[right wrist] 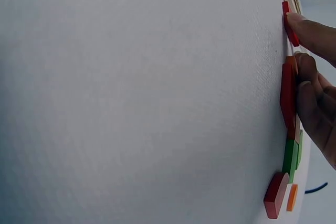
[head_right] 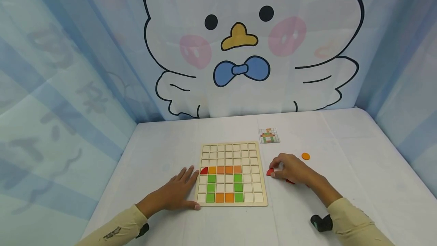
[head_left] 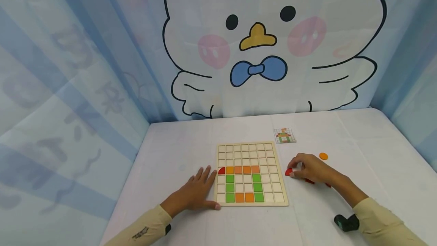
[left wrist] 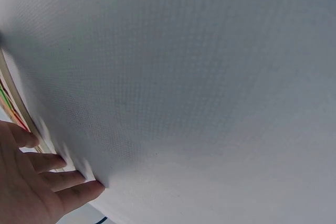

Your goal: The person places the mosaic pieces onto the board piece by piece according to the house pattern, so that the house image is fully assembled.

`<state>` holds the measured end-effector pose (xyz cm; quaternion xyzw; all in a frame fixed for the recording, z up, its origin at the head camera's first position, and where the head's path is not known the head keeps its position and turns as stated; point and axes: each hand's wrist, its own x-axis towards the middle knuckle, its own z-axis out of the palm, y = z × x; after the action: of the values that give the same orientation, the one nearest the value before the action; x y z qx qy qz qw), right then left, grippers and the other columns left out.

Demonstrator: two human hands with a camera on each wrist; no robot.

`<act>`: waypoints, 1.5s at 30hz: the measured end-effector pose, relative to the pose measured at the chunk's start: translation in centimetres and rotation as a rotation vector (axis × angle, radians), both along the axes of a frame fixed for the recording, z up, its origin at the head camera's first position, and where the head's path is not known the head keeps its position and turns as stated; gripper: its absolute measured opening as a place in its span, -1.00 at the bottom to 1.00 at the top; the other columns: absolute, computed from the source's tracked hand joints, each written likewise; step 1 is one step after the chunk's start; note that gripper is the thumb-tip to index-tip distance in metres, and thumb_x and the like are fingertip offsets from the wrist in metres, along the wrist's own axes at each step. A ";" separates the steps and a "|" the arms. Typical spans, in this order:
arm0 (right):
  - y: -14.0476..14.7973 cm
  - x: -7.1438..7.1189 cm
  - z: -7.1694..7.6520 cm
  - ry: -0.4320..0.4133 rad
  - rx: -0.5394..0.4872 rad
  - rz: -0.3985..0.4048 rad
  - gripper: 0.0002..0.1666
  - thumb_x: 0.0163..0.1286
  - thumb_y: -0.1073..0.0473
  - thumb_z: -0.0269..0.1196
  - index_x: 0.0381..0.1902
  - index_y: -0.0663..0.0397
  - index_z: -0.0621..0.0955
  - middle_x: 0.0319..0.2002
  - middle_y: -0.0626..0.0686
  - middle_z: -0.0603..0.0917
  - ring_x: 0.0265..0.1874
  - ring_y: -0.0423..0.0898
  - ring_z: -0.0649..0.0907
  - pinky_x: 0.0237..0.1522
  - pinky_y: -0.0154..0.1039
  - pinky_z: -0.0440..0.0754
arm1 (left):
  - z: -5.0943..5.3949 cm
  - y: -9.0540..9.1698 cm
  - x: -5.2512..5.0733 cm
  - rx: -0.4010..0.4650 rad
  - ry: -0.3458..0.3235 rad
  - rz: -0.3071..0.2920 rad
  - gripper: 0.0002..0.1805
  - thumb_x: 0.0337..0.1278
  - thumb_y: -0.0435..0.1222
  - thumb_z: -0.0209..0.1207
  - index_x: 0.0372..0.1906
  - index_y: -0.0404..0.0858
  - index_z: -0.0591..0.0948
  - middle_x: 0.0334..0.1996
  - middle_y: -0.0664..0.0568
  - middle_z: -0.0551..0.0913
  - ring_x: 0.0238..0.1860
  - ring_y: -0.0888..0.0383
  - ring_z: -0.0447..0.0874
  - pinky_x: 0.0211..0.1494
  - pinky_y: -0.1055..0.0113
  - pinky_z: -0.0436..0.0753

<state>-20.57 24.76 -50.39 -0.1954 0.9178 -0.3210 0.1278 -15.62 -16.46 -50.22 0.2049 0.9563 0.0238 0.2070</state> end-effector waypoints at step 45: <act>-0.9 -0.3 0.5 -0.030 -0.061 -0.006 -0.73 0.31 0.20 0.37 -0.03 0.05 0.73 -0.28 -0.09 0.66 -0.54 -0.23 0.46 -0.53 -0.38 0.44 | 0.2 0.0 -0.1 0.000 -0.011 -0.004 0.29 -0.11 0.53 0.13 0.62 -0.13 0.03 0.63 -0.15 -0.05 0.60 -0.24 -0.06 0.47 -0.22 0.28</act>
<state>-20.87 23.87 -49.85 -0.1916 0.9062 -0.3520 0.1347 -15.70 -16.42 -49.98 0.2066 0.9548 0.0245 0.2121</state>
